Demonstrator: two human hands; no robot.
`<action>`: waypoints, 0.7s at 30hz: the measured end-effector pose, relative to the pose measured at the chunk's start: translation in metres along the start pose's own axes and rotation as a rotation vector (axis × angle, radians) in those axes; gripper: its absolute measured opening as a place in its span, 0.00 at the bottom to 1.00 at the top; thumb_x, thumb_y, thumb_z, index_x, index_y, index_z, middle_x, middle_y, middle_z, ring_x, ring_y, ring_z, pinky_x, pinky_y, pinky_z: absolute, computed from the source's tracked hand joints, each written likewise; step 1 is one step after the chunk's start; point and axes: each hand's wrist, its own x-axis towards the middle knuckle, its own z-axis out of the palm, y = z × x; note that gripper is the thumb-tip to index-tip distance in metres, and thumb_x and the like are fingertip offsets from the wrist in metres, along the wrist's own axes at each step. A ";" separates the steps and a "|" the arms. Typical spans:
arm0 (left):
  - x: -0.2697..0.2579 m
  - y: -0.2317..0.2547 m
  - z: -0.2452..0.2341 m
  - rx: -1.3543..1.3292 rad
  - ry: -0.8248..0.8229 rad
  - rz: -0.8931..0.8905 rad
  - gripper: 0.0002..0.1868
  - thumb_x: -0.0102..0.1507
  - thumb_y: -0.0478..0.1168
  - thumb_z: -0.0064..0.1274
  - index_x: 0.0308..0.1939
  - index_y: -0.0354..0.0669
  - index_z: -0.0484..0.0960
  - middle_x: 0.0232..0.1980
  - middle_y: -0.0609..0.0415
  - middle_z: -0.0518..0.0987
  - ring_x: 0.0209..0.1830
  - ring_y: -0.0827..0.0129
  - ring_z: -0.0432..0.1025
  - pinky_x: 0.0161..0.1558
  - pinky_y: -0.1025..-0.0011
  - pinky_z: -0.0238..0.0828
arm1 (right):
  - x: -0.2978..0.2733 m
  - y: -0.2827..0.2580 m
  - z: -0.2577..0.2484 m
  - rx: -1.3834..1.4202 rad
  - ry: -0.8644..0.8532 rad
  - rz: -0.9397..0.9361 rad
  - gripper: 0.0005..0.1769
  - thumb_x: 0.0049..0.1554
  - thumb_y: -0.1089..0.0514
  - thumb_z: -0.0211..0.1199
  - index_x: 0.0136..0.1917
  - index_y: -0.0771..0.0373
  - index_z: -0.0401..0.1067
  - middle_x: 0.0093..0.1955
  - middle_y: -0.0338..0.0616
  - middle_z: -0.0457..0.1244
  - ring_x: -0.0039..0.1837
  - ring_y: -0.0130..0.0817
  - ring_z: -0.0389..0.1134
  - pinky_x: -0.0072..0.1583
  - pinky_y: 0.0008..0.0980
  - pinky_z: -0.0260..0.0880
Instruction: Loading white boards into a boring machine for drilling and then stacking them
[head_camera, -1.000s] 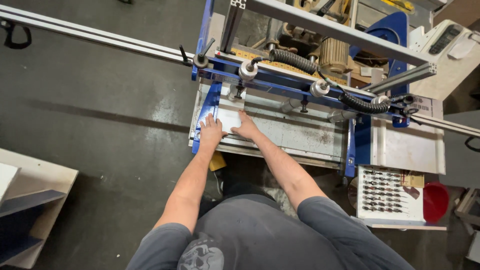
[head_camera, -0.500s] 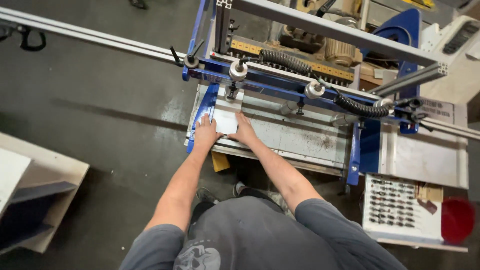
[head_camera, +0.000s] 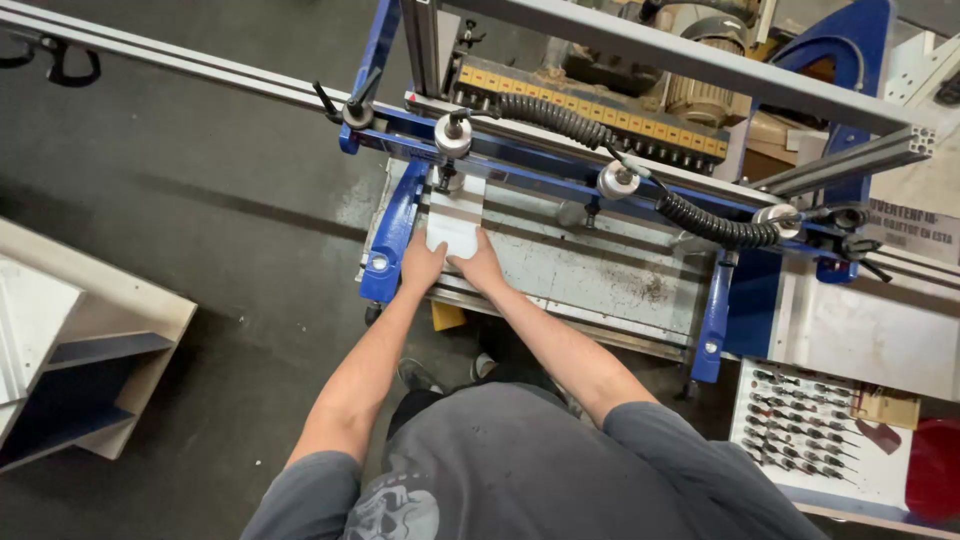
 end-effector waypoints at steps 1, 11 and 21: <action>-0.009 0.005 -0.007 0.017 -0.009 -0.035 0.36 0.64 0.57 0.55 0.70 0.43 0.70 0.65 0.38 0.76 0.66 0.48 0.72 0.64 0.49 0.70 | -0.001 0.000 0.002 0.005 0.061 0.072 0.58 0.48 0.49 0.76 0.81 0.66 0.48 0.80 0.66 0.47 0.81 0.60 0.48 0.79 0.49 0.50; -0.002 -0.053 0.041 0.042 -0.100 -0.211 0.40 0.57 0.63 0.59 0.68 0.48 0.77 0.63 0.42 0.71 0.63 0.39 0.72 0.59 0.35 0.67 | -0.038 0.038 0.030 0.046 0.162 0.368 0.43 0.54 0.44 0.71 0.77 0.58 0.62 0.67 0.54 0.56 0.76 0.52 0.57 0.74 0.42 0.58; -0.185 0.046 -0.139 -0.433 -0.230 -0.068 0.30 0.52 0.33 0.66 0.59 0.42 0.81 0.44 0.47 0.82 0.42 0.59 0.77 0.31 0.67 0.77 | -0.219 -0.101 -0.002 0.584 0.243 0.300 0.29 0.67 0.53 0.52 0.77 0.68 0.58 0.78 0.65 0.52 0.78 0.56 0.53 0.75 0.51 0.58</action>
